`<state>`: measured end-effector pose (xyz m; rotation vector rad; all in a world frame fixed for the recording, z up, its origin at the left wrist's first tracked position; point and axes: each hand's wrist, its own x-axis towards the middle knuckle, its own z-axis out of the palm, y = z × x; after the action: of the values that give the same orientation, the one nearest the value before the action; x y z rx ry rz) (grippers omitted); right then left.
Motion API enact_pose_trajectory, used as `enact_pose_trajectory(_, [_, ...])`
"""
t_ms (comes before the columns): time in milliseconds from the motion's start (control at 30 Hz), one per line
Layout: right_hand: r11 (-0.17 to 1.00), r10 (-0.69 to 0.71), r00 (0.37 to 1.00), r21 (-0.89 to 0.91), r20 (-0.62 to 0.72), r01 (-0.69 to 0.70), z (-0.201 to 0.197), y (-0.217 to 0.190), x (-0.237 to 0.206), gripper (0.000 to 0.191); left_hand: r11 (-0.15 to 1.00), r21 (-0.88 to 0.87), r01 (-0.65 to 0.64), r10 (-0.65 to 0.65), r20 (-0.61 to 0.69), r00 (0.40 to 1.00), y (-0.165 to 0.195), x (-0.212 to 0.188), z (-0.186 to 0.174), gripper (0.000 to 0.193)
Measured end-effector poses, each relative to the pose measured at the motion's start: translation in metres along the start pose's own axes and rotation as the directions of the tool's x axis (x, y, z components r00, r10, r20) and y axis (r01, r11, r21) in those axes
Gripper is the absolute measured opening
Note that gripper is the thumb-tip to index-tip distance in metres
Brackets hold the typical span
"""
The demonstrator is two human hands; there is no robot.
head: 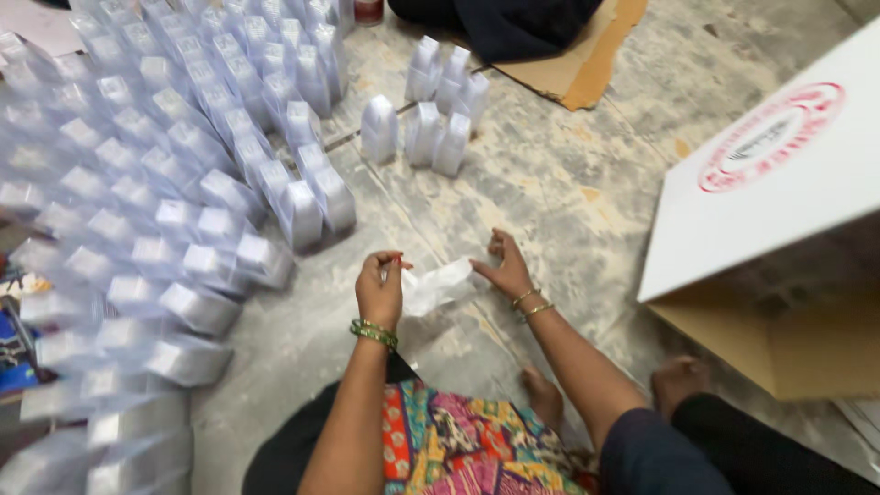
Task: The person sits on the floor and places white ribbon spools into clear plastic bags one at a time, then sets the bagged spools on the floor and places them into a large cardboard box. Another person nearby handles bagged spools as well.
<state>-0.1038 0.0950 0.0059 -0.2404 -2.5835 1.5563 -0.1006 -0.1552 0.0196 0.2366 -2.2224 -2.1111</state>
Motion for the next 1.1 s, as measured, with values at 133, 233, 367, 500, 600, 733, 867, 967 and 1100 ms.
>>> enact_pose_trajectory(133, [0.993,0.028,0.999,0.119,-0.041,-0.023,0.02,-0.02,0.112,0.119,0.998,0.006,0.065,-0.065,-0.001,0.998,-0.022,0.034,0.002,0.016])
enact_pose_trajectory(233, [0.986,-0.146,0.984,0.061,-0.099,0.153,0.029,-0.04,0.186,0.115,0.995,0.018,0.102,-0.103,0.026,0.994,-0.035,0.048,0.001,0.019])
enact_pose_trajectory(367, [0.971,-0.149,0.989,0.191,0.01,0.144,0.036,-0.049,0.237,0.099,0.991,0.049,0.124,-0.127,0.07,0.989,-0.041,0.052,-0.004,0.02])
enact_pose_trajectory(500, [0.989,-0.053,0.998,0.139,0.02,0.05,0.042,-0.032,0.229,0.074,0.98,0.084,0.178,-0.187,0.12,0.975,-0.037,0.051,-0.009,0.021])
enact_pose_trajectory(600, [0.987,0.067,0.997,0.145,0.029,-0.07,0.052,-0.021,0.177,0.07,0.989,0.065,0.13,-0.143,0.273,0.951,-0.027,0.049,-0.017,0.02])
enact_pose_trajectory(733, [0.999,-0.02,0.989,0.044,0.148,0.014,0.067,-0.016,0.069,0.07,0.962,0.003,0.273,-0.184,0.746,0.64,-0.011,0.03,-0.028,0.019])
enact_pose_trajectory(867, [0.949,-0.254,0.803,0.298,0.539,0.1,0.056,-0.009,0.016,0.083,0.956,0.071,0.285,-0.182,0.906,0.383,0.004,0.013,-0.032,0.02])
enact_pose_trajectory(967, [0.952,-0.148,0.697,-0.09,0.702,0.293,0.03,0.002,0.04,0.119,0.966,0.181,0.186,-0.234,0.918,0.322,0.01,0.008,-0.03,0.023])
enact_pose_trajectory(1100, [0.978,0.01,0.915,-0.193,0.402,0.074,0.016,0.001,0.111,0.096,0.95,0.306,0.057,-0.308,0.901,0.304,0.012,0.005,-0.028,0.027])
